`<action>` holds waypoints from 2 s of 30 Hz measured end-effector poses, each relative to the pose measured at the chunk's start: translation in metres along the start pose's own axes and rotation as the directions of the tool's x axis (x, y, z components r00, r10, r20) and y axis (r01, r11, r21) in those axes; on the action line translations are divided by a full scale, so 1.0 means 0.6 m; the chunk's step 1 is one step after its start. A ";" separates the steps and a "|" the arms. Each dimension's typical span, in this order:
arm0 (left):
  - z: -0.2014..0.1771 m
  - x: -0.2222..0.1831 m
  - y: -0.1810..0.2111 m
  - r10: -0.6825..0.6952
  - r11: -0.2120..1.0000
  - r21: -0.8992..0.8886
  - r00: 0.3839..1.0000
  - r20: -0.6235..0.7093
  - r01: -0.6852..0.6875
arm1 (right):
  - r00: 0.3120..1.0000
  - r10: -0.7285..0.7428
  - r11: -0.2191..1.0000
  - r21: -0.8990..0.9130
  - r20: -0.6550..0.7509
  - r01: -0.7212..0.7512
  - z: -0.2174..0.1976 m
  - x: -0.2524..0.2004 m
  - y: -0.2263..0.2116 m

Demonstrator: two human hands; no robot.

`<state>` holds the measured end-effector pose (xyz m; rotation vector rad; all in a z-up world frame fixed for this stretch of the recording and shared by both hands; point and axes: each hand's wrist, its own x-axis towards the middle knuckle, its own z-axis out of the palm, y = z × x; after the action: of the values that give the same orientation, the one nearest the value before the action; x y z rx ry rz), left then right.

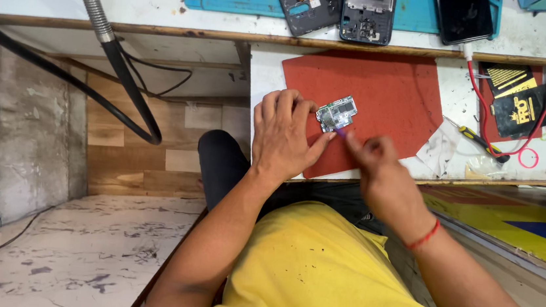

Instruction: The person scrubs a small green circuit board with a purple toothbrush on a red mat. The person holds the board with one hand and scrubs the surface with the other. The person flips the board over to scrub the other side.

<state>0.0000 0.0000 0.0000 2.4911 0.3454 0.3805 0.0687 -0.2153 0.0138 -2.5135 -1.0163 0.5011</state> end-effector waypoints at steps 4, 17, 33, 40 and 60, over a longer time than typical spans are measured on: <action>0.001 -0.004 0.002 -0.021 1.000 -0.016 1.000 0.019 0.021 | 0.997 0.002 1.000 -0.018 -0.073 -0.003 -0.015 0.010 0.001; 0.007 0.000 0.000 -0.009 1.000 -0.011 1.000 -0.023 0.009 | 0.998 0.015 0.996 -0.091 -0.068 -0.021 -0.011 0.024 0.011; -0.002 -0.005 0.002 0.008 0.999 -0.035 0.999 -0.050 -0.010 | 0.980 -0.200 0.972 -0.123 0.003 0.199 -0.020 0.020 0.012; -0.005 -0.009 0.003 0.022 0.999 -0.036 0.996 -0.091 -0.025 | 0.982 -0.181 0.979 -0.102 -0.055 0.174 -0.025 0.021 0.018; -0.003 -0.005 0.004 0.016 0.999 -0.030 0.998 -0.062 -0.018 | 0.975 -0.185 0.983 -0.047 -0.121 0.180 -0.030 0.028 0.019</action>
<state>-0.0030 -0.0019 0.0024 2.4577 0.3412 0.4669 0.0949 -0.2148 0.0211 -2.4168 -1.2017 0.2698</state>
